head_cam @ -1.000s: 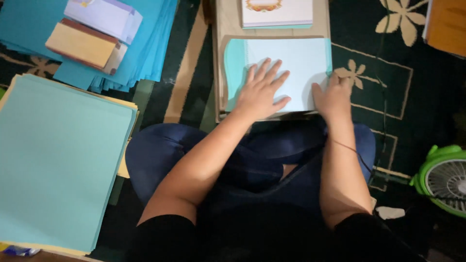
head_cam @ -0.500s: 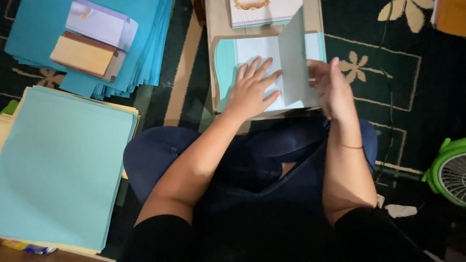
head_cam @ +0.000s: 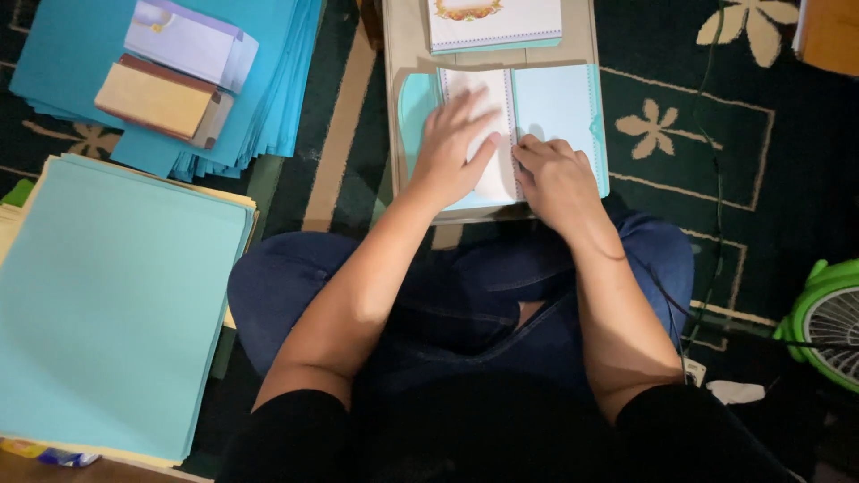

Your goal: Folding paper invitation inserts and placing them into decorative folders.

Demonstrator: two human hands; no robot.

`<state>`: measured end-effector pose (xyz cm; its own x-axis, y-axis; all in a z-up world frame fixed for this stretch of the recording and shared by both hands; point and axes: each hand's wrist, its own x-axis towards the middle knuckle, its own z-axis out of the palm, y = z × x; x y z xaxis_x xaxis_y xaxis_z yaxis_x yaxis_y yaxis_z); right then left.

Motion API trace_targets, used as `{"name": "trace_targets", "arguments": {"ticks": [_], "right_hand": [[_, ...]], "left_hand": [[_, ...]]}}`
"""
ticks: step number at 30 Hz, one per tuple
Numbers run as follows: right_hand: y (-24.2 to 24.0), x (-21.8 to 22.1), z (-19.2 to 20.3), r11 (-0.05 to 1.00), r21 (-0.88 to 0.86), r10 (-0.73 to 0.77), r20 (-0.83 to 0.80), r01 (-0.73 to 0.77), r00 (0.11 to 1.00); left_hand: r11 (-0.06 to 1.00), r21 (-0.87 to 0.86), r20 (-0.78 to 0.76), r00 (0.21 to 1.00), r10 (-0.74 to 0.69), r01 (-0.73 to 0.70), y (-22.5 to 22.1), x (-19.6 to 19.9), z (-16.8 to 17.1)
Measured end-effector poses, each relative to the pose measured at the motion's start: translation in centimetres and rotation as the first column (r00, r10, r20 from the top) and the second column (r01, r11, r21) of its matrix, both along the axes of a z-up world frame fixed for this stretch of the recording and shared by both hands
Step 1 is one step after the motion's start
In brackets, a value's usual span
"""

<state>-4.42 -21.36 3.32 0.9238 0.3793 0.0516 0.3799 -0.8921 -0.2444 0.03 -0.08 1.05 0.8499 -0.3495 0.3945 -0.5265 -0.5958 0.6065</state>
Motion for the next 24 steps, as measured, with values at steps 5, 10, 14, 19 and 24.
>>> {"name": "trace_targets", "arguments": {"ticks": [5,10,14,19,24], "right_hand": [[0.6,-0.4,0.2,0.992,-0.123,-0.028,0.024,0.030,0.999],[0.6,-0.3,-1.7,0.984,-0.162,-0.048,0.112,0.066,0.993],[2.1,1.6,-2.2,0.990,-0.134,-0.004,0.200,0.031,0.980],[1.6,8.3,-3.9,0.990,-0.135,0.047,0.045,-0.041,0.998],[1.4,10.3,-4.0,0.997,-0.010,0.081,0.019,-0.081,0.997]], "left_hand": [[0.960,0.280,-0.060,0.998,-0.014,0.030,0.9,-0.4,2.0],[0.907,0.421,0.021,1.000,0.016,-0.024,0.8,0.2,-0.7],[0.901,0.430,0.069,0.997,0.038,-0.064,0.4,-0.4,-1.9],[0.861,0.508,-0.074,0.997,0.036,0.006,-0.1,0.0,-2.2],[0.897,0.420,0.080,0.990,0.120,-0.142,-0.2,0.2,-3.7]]}}
